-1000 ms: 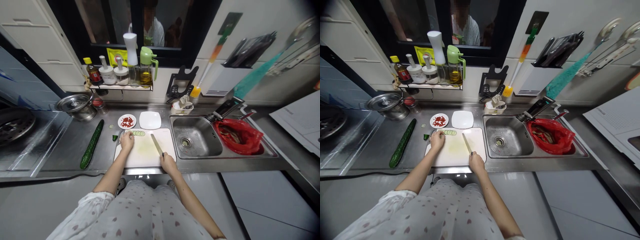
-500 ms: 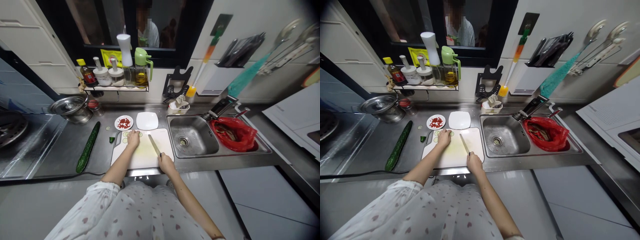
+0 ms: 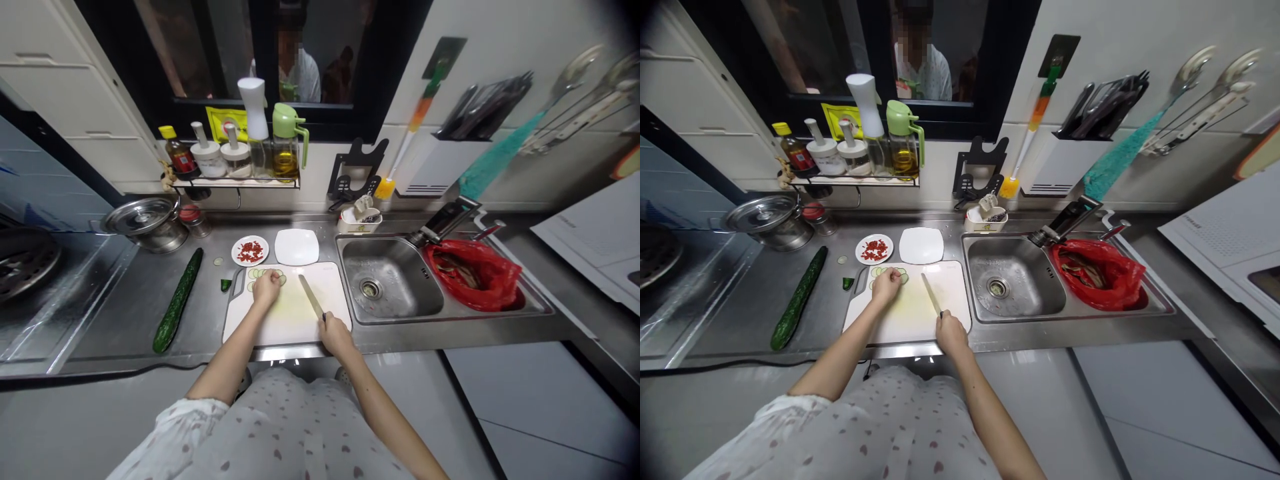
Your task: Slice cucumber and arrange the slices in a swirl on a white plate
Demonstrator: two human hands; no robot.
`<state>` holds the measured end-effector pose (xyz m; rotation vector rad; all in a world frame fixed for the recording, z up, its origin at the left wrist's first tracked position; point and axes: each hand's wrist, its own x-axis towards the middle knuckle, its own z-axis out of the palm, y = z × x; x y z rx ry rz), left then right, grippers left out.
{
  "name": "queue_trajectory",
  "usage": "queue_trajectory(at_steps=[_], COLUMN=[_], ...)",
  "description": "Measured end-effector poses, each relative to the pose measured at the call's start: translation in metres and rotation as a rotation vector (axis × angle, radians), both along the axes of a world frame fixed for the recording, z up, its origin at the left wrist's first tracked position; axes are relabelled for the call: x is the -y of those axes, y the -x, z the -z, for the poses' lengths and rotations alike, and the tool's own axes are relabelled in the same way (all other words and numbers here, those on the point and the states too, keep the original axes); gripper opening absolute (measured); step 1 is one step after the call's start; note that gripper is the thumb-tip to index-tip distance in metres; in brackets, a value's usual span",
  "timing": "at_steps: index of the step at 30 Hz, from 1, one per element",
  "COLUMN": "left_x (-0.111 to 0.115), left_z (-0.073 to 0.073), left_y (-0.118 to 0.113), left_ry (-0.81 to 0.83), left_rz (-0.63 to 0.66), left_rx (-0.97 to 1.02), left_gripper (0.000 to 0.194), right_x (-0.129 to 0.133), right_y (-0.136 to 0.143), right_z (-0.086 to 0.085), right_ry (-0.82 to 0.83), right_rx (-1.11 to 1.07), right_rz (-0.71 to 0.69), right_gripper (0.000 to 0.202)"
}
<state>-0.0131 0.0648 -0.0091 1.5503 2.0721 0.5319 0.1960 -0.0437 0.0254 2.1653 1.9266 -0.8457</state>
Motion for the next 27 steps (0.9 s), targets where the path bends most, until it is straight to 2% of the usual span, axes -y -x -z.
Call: queue_trajectory(at_steps=[5,14,20,27], left_x=[0.024,0.053,0.056,0.049], left_z=[0.005,0.023,0.039,0.037], left_y=[0.01,0.015,0.02,0.025], left_ry=[0.073,0.006,-0.051,0.0], left_rz=[-0.002,0.01,-0.026,-0.085], left_rx=[0.137,0.001,0.045,0.062], left_gripper=[0.008,0.008,0.015,0.018], right_x=[0.0,-0.001,-0.001,0.003], right_y=[0.0,-0.001,-0.002,-0.002], right_z=[0.002,0.002,0.003,-0.004], right_ry=[-0.004,-0.002,-0.015,-0.028], right_rx=[0.007,0.007,0.011,0.017], right_rz=[0.002,-0.005,-0.014,-0.083], right_gripper=[0.032,0.032,0.032,0.031])
